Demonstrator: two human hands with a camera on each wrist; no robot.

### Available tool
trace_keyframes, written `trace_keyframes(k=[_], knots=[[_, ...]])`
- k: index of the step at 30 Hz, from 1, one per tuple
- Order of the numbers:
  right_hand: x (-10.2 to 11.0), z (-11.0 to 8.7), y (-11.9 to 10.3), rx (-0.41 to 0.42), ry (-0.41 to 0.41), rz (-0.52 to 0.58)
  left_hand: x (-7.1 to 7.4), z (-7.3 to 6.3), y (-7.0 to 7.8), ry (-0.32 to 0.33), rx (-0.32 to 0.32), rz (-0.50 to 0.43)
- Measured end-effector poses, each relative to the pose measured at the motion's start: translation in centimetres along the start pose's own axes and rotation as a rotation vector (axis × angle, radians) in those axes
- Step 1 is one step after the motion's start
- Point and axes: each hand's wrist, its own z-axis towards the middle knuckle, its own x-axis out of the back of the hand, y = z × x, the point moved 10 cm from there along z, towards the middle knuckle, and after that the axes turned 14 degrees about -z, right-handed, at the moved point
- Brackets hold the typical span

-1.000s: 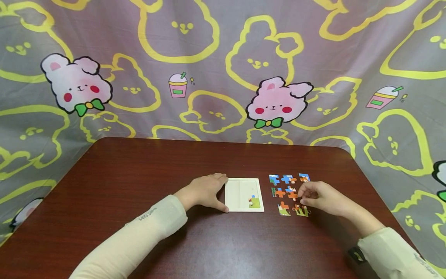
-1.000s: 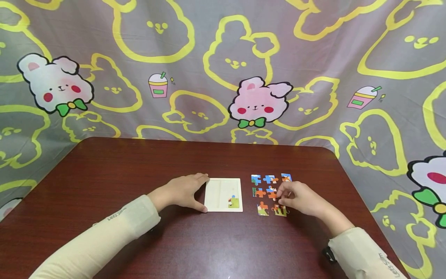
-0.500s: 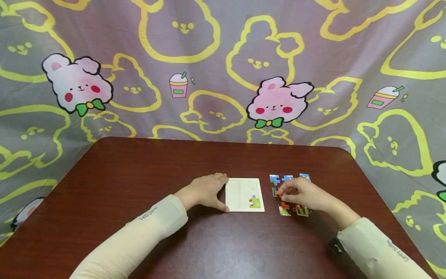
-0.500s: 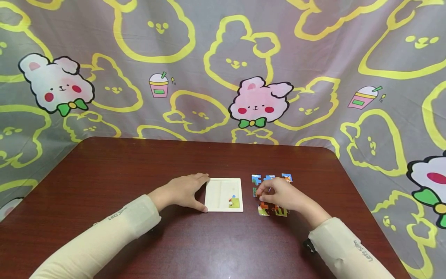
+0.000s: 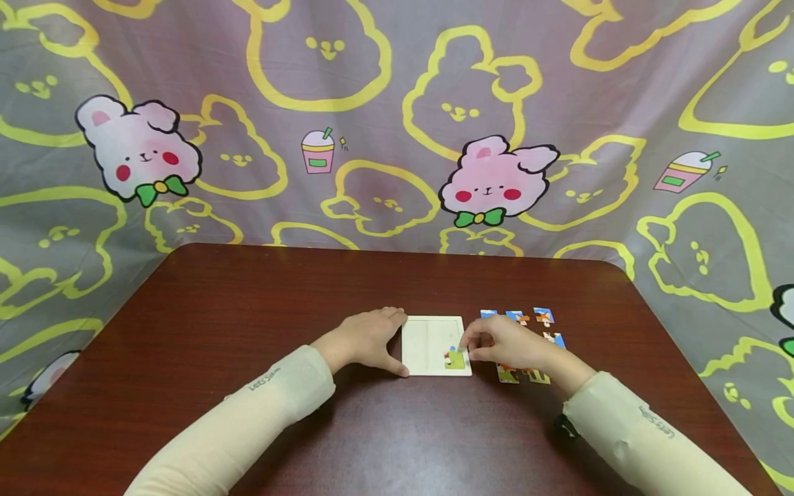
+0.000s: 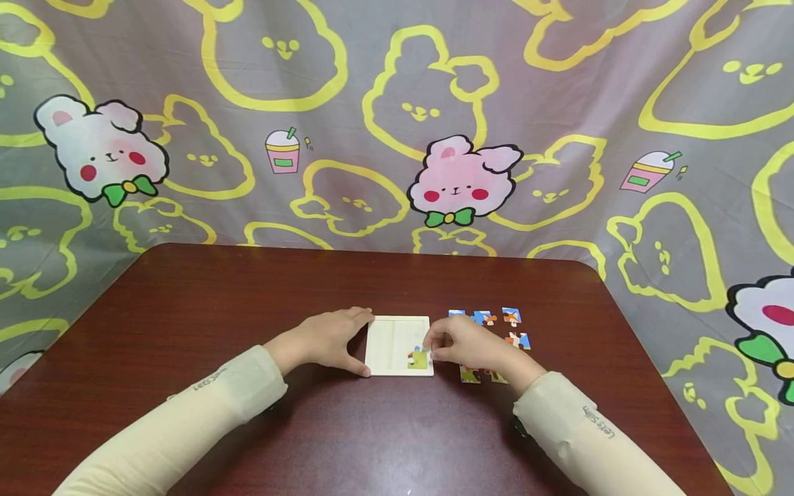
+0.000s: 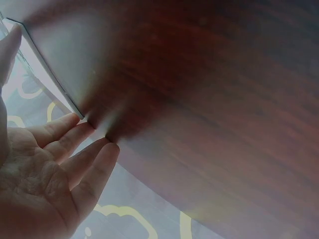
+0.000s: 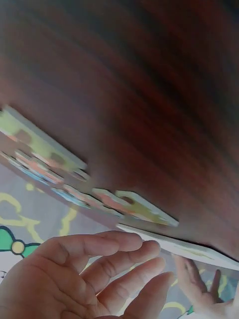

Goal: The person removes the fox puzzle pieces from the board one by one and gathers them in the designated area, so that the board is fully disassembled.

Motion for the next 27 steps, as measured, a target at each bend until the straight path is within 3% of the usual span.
trace_keyframes(k=[6, 13, 21, 27], knots=[[-0.5, 0.8, -0.7, 0.022, -0.014, 0.009, 0.0, -0.1, 0.0, -0.004, 0.005, 0.001], [-0.6, 1.4, -1.3, 0.042, -0.002, -0.068, 0.0, 0.0, 0.0, -0.004, 0.006, -0.001], [-1.3, 1.7, -1.0, 0.001, -0.039, -0.107, 0.0, 0.1, 0.0, 0.002, 0.002, -0.006], [-1.0, 1.5, -1.9, 0.061, 0.004, -0.141, 0.0, 0.0, 0.0, 0.002, 0.006, -0.008]])
